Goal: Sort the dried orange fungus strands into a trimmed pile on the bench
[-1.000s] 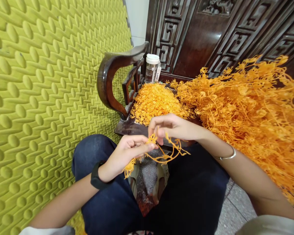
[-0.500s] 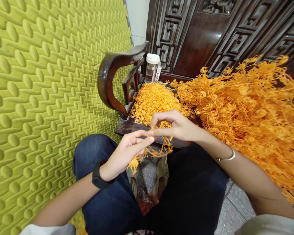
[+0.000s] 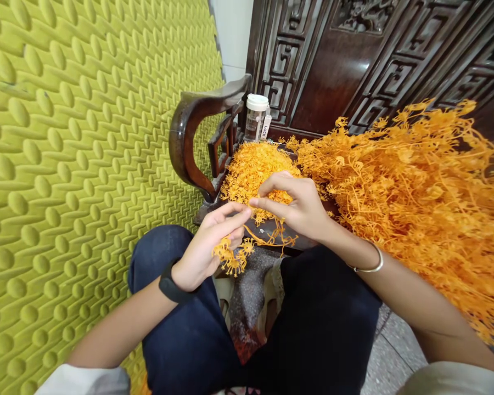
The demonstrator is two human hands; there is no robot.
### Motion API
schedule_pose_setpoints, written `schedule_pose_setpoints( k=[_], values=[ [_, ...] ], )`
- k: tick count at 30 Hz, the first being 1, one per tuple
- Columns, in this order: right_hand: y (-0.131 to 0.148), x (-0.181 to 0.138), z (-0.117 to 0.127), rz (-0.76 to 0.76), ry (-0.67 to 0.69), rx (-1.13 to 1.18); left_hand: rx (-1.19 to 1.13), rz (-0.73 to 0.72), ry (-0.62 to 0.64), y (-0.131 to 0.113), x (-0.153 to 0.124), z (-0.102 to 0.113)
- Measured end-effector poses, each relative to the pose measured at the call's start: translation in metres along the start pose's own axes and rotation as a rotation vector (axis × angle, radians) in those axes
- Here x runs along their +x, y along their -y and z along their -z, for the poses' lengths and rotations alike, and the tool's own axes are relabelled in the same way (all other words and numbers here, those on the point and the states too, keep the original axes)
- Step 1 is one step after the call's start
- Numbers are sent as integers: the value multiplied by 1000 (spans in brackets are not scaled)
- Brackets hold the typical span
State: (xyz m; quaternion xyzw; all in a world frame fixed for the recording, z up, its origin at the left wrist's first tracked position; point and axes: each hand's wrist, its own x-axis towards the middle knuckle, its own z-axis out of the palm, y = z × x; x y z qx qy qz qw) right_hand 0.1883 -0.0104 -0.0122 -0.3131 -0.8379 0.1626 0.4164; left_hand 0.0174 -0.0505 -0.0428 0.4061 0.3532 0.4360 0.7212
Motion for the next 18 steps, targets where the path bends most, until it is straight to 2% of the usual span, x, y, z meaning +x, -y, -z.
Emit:
schedule_pose_setpoints(
  k=[5,11,13,16,18],
  values=[
    [1,-2,-3,107,-40,-127,-3,-35,2,-2,2,0],
    [0,1,-9,155,-91,-197,-148,-32,-28,2,5,0],
    [-11,6,3,108,-200,-229,-163,-7,-4,5,-1,0],
    [-40,9,36,-68,-521,-237,-86,60,111,11,-16,2],
    [-60,8,55,-147,-591,-196,-38,54,163,12,-24,4]
  ],
)
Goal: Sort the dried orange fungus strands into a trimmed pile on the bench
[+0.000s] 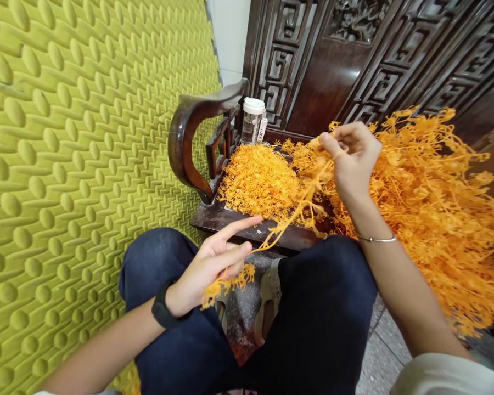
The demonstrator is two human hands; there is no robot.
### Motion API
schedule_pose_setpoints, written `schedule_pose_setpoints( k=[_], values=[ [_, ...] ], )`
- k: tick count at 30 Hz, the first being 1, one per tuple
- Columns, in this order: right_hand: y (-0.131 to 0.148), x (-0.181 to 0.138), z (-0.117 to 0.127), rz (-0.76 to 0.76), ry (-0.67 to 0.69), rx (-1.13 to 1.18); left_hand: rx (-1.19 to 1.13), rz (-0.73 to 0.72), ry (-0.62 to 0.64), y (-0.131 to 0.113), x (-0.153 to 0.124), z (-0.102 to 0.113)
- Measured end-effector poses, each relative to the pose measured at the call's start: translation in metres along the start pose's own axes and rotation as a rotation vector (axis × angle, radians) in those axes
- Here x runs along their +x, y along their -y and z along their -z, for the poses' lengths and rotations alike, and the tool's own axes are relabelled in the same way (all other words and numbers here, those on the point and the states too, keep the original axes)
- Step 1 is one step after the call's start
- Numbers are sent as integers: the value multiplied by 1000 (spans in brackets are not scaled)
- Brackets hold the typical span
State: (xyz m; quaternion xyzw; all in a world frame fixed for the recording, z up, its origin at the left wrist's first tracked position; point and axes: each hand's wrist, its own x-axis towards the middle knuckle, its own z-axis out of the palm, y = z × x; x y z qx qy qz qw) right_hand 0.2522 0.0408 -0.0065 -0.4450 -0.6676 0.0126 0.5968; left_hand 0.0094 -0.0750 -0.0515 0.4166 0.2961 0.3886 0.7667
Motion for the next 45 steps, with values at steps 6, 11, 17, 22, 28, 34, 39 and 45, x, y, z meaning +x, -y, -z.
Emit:
schedule_pose_setpoints(
  k=[6,11,17,22,28,34,39,45],
  values=[
    [-22,-2,-5,-57,114,109,-51,-52,-8,-2,0,4],
    [-39,-5,-19,-231,158,189,-208,-47,40,-3,4,7],
    [-76,-5,-27,-412,201,294,-314,-46,139,-3,4,10],
    [-80,-5,-31,-514,283,346,-382,-49,170,-4,2,11],
    [-37,-9,-23,-483,627,545,-413,-46,126,-6,3,13],
    [4,-12,-14,-323,1297,704,-451,-74,83,-9,5,13],
    [18,-12,-9,-310,1699,592,-418,-161,108,-13,4,12],
    [32,-17,-11,-359,1853,594,-390,-213,60,-10,5,7]
  ],
)
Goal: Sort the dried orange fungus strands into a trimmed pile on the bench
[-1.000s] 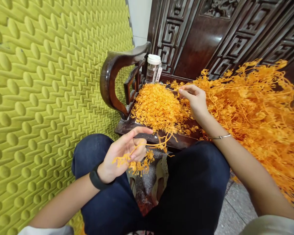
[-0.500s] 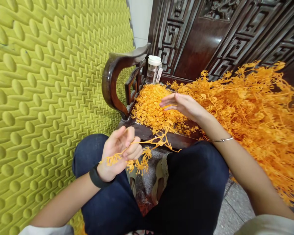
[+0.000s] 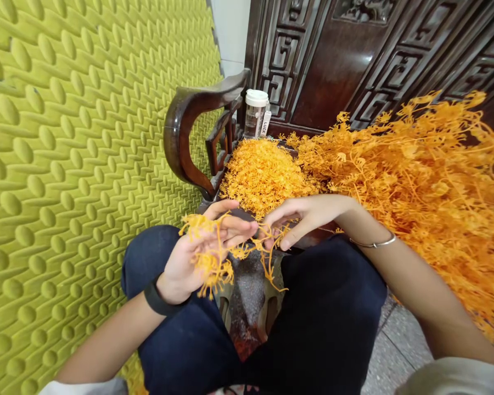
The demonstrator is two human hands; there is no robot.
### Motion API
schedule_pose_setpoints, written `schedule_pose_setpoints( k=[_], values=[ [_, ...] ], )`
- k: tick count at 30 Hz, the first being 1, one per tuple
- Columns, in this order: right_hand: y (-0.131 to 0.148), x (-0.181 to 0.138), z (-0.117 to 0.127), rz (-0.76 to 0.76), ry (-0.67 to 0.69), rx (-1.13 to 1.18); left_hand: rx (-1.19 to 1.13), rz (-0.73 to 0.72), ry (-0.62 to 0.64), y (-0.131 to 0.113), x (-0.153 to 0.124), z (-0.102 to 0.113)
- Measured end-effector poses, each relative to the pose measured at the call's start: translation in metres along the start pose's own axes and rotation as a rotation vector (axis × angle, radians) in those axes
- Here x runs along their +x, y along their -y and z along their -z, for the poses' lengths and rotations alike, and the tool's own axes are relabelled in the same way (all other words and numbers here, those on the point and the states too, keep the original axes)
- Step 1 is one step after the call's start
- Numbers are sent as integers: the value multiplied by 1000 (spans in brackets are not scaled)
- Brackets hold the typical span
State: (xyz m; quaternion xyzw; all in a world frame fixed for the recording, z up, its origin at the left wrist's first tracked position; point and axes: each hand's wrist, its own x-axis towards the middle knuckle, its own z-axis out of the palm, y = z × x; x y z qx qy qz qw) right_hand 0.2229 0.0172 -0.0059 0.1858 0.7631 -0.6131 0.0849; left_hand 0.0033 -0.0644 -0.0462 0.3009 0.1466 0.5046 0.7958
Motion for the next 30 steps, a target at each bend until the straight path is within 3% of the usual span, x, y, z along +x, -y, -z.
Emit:
schedule_pose_setpoints(
  k=[5,11,19,22,26,30],
  values=[
    [-3,9,-3,-24,44,-59,124,39,-58,2,-1,-1],
    [-9,12,-3,22,-29,-51,194,46,12,-1,-3,3],
    [-4,21,-8,30,119,-150,370,151,109,0,-9,2],
    [0,16,-7,63,73,-119,532,240,156,1,-12,-1],
    [0,9,-4,171,-11,42,727,370,84,2,-11,0],
    [0,14,-9,277,-96,145,813,448,91,3,-8,1]
  ],
)
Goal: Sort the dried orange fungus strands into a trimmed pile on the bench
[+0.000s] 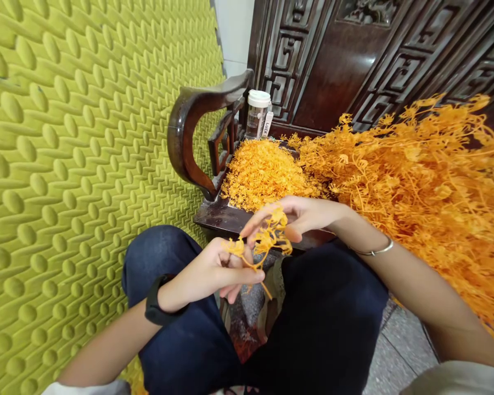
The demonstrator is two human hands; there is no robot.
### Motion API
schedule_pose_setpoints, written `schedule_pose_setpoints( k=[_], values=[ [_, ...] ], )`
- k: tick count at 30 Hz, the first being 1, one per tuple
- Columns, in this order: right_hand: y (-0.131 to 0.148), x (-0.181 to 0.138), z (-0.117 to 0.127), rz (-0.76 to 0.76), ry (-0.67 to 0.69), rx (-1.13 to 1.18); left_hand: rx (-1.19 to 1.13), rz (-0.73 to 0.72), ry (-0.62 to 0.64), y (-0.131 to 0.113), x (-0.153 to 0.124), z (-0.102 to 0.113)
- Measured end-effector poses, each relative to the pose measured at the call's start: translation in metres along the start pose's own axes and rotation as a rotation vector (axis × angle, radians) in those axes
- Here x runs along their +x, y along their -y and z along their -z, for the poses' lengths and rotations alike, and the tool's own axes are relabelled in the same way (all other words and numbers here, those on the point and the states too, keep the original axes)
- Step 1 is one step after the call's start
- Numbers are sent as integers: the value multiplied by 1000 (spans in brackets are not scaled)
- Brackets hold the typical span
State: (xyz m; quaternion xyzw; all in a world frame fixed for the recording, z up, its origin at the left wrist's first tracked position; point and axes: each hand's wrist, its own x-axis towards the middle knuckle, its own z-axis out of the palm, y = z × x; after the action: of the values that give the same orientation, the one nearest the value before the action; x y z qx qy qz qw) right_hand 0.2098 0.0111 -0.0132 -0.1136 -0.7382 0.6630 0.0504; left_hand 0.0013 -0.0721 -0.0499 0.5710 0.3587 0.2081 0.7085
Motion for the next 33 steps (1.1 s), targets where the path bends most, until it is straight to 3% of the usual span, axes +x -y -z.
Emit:
schedule_pose_setpoints(
  k=[5,14,20,22,28,33],
  values=[
    [3,12,-19,112,-177,-56,86,29,-1,-1,2,1],
    [11,15,-37,53,-424,-319,67,-112,3,5,0,0],
    [12,20,-37,70,-815,-249,-214,-101,-199,-5,1,0],
    [11,23,-38,82,-901,-210,-269,-95,-209,-7,4,1],
    [10,25,-32,215,-1028,-383,-311,-140,-236,-19,14,8],
    [16,17,-18,280,-931,-347,-184,-171,-226,-45,14,9]
  ],
)
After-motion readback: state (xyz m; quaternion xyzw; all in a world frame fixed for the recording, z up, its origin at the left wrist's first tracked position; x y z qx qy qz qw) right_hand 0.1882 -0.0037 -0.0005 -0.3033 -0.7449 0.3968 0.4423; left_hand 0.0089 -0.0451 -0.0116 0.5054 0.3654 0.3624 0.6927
